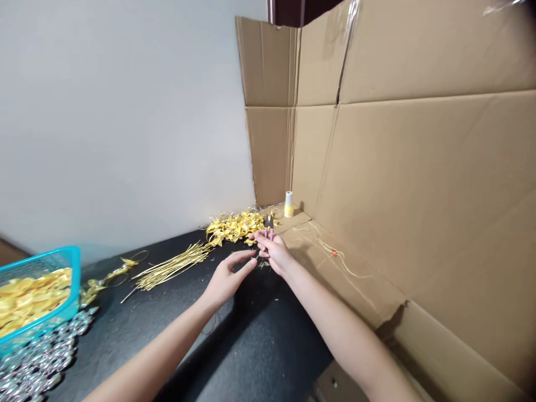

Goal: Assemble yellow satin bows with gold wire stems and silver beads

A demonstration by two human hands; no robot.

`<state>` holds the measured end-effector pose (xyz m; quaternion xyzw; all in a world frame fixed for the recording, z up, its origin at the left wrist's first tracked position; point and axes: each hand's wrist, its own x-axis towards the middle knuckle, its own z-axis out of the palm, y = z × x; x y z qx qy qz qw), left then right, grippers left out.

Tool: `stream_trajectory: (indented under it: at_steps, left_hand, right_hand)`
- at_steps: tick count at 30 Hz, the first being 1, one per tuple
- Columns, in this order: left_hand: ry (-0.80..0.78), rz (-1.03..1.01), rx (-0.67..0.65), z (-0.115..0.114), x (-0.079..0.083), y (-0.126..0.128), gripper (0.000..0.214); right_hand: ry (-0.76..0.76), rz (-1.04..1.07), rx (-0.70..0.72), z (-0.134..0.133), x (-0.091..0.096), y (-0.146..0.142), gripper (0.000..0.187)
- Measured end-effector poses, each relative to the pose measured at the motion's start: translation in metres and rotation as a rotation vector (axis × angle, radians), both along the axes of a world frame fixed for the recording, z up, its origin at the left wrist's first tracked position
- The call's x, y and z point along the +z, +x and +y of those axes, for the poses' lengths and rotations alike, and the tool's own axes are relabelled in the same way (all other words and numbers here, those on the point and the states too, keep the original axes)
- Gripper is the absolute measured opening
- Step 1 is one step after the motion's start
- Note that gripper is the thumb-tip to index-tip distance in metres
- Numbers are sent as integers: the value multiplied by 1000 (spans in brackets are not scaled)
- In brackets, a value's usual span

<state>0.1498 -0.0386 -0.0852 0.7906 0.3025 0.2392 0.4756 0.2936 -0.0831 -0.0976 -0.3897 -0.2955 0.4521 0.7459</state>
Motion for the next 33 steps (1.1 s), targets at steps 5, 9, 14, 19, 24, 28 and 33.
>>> stream_trajectory:
  at_steps: [5,9,14,19,24,28,33]
  left_hand:
    - [3,-109,14,6,2,22,38]
    - [-72,-164,127,14,-6,25,40]
    - [-130,-144,237,22,-13,10,49]
    - [-95,-93,227,14,-18,-10,52]
    - [-78,-76,187,-7,-10,-24,45]
    - [-33,-23,165,-13,-2,-32,40]
    - [198,189,33,-13,8,-50,37]
  right_hand:
    - [-192,-502,-76,7,-8,7,46]
    - [-308,-772,-169,9,-17,15,37]
    - [-422,-1124,-248,8,-33,19,20]
    - [-441,-1376,-164,9,-50,11,15]
    - [-417,-1429,-189,7,-55,15,21]
    - [-289,-1452,-287,-3,-34,11,36]
    - [270,-1715,-82,-23,-10,-20,16]
